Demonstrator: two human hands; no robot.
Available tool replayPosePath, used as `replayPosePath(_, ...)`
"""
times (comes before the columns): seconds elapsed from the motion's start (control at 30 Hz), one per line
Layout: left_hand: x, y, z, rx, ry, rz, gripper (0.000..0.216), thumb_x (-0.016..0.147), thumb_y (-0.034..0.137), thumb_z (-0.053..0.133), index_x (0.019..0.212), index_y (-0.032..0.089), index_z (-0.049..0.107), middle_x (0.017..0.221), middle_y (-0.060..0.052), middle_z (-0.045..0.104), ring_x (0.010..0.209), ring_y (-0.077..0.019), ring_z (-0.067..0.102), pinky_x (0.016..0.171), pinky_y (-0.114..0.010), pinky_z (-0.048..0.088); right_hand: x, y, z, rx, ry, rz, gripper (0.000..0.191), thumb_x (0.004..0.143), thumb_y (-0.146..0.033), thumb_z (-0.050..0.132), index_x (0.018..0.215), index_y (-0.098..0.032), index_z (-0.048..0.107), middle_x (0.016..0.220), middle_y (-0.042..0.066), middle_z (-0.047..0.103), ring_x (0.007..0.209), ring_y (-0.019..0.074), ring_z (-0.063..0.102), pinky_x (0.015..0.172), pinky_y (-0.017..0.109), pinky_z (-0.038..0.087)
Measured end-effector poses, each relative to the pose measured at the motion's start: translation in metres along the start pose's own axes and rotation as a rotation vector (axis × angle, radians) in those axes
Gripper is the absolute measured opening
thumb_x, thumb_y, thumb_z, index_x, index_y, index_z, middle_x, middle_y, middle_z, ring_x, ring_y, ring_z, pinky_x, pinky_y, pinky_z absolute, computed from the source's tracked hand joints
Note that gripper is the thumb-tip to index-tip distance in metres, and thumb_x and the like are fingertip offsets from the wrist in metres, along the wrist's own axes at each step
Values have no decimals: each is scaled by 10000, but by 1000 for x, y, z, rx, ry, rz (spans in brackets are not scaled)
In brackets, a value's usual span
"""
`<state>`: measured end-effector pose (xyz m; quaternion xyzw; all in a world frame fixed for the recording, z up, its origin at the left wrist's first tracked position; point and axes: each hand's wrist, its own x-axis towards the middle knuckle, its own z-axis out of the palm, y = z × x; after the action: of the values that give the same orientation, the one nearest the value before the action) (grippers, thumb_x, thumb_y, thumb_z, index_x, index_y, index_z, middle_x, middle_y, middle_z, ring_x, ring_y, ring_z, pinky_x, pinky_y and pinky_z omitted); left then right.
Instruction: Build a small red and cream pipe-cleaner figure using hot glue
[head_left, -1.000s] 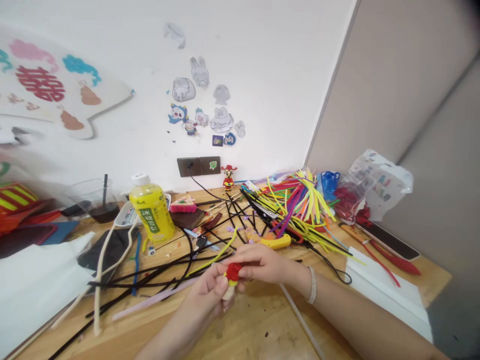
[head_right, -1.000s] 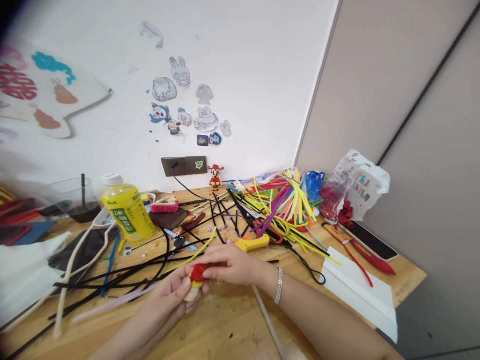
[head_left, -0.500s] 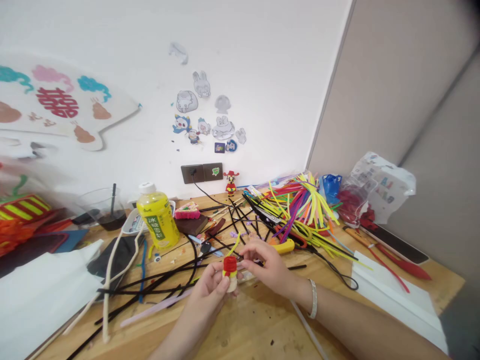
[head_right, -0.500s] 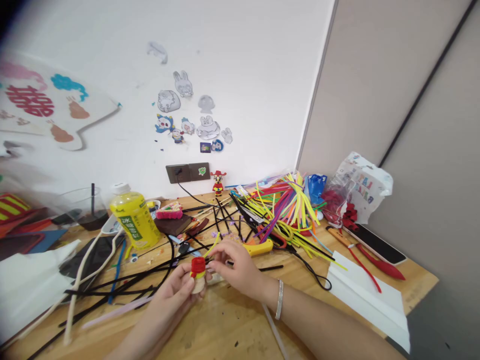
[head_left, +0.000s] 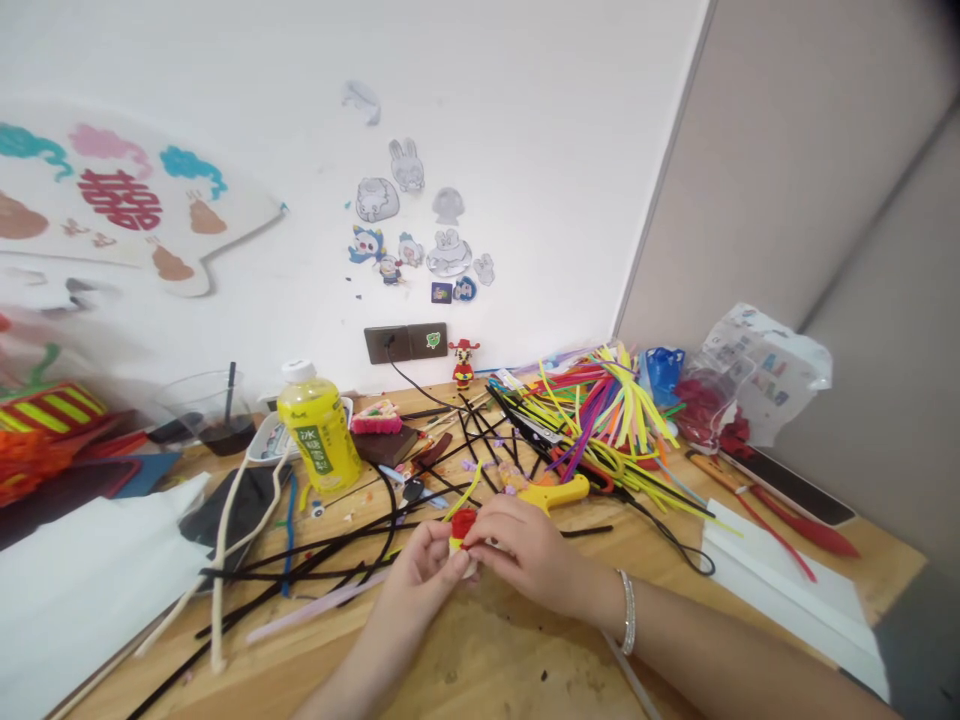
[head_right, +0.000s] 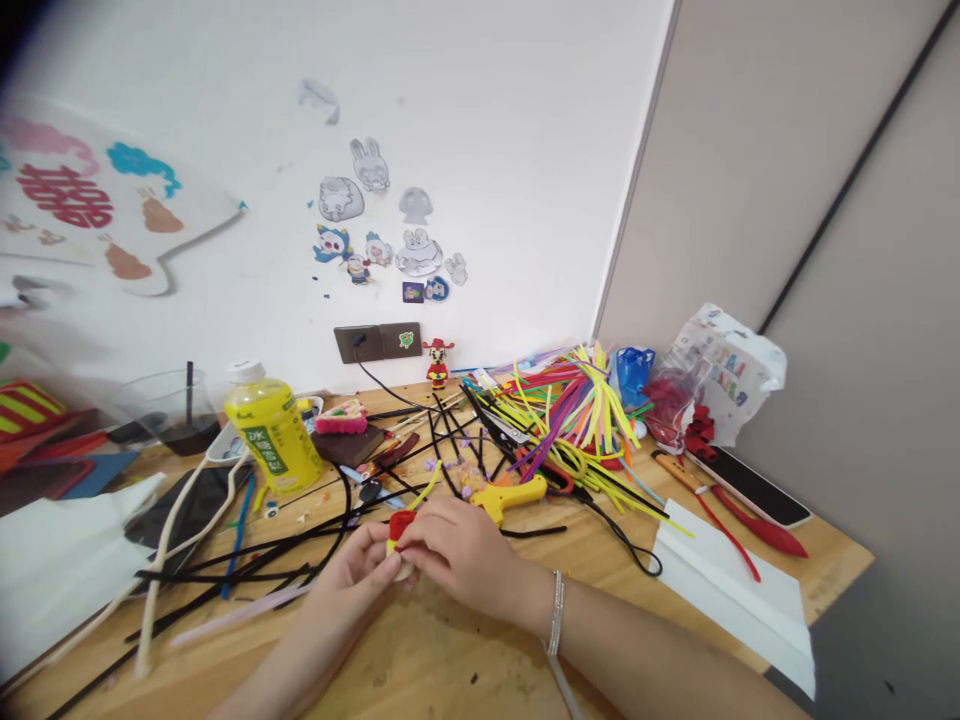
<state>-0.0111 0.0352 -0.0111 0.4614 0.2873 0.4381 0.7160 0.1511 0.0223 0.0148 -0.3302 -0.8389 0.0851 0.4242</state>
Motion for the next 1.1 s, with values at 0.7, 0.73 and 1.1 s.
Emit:
replayPosePath(0.7,-5,6,6,-87,122,-89,275,628,349,741,759,175,574,689,38,632,680,-104,594,692,-215,458,0,8,-1,82,75,45,164,858,-269,521,842,-178,657,813,51,598,782,157,553,699,286,451)
replayPosePath(0.73,-5,6,6,-101,132,-94,284,619,346,748,761,174,574,692,36,636,684,-103,597,700,-214,459,1,8,-1,99,89,55,161,852,-272,531,833,-176,659,805,49,594,777,156,555,699,286,453)
replayPosePath(1.1,-4,7,7,-66,116,-111,315,586,353,767,738,169,562,702,18,662,672,-112,605,699,-233,459,1,10,-2,144,50,86,120,828,-240,556,811,-190,665,826,39,577,786,153,557,715,290,454)
